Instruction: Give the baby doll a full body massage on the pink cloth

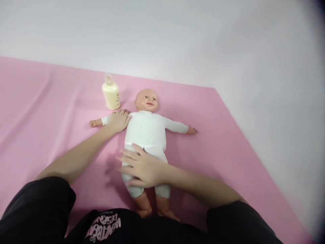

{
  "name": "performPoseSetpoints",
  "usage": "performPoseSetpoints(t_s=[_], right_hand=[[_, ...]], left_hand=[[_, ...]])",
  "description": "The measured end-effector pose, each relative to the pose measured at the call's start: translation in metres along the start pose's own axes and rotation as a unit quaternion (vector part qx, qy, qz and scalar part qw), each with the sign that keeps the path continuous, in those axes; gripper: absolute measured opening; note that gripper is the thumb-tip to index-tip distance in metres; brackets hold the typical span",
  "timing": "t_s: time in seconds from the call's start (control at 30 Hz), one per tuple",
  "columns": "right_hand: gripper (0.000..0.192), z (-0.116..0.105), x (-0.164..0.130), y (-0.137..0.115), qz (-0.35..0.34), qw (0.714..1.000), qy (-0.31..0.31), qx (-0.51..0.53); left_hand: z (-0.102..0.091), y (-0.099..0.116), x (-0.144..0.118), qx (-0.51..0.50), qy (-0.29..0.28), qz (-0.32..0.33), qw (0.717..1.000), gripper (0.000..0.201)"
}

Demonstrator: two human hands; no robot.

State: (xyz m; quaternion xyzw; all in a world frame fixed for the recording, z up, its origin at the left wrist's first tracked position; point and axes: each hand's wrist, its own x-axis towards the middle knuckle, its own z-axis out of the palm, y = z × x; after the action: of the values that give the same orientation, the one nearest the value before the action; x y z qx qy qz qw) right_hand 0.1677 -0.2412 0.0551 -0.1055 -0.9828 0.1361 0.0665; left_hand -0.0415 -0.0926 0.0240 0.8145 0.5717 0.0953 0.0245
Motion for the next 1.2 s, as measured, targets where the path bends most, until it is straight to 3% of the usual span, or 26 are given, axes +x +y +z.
performPoseSetpoints(t_s=[0.07,0.13,0.2,0.3,0.4,0.5,0.73,0.87,1.07,1.2], right_hand=[[0.052,0.002,0.002,-0.008,-0.059,0.998,-0.015,0.016],[0.05,0.001,0.005,-0.005,-0.063,0.997,-0.012,0.032],[0.048,-0.003,0.006,0.014,0.001,0.999,0.015,0.038],[0.043,-0.012,0.001,0.063,0.158,0.982,0.097,0.03],[0.045,-0.017,-0.01,0.111,0.207,0.966,0.146,0.05],[0.047,-0.013,-0.019,0.136,0.253,0.938,0.229,0.056],[0.041,-0.002,-0.018,0.136,0.287,0.89,0.344,0.09],[0.035,-0.002,-0.017,0.137,0.299,0.862,0.392,0.117],[0.037,-0.002,-0.018,0.138,0.297,0.861,0.395,0.117],[0.037,-0.002,-0.018,0.138,0.293,0.866,0.39,0.108]], left_hand=[[-0.001,-0.001,0.0,-0.001,0.001,0.001,1.0,0.05],[-0.002,-0.001,-0.001,0.004,-0.003,0.004,1.0,0.051],[-0.003,-0.002,-0.001,0.009,-0.009,0.007,1.0,0.052],[-0.003,-0.003,-0.001,0.008,-0.011,0.014,1.0,0.052],[-0.003,-0.004,-0.001,-0.007,-0.001,0.016,1.0,0.052],[-0.002,0.002,-0.002,-0.043,0.01,0.034,0.998,0.055],[0.002,0.054,-0.026,-0.12,-0.037,0.188,0.974,0.076],[-0.002,0.076,-0.046,-0.099,-0.05,0.2,0.973,0.083],[-0.01,0.102,-0.075,-0.075,-0.067,0.304,0.948,0.086],[-0.011,0.114,-0.085,-0.07,-0.061,0.328,0.94,0.091]])
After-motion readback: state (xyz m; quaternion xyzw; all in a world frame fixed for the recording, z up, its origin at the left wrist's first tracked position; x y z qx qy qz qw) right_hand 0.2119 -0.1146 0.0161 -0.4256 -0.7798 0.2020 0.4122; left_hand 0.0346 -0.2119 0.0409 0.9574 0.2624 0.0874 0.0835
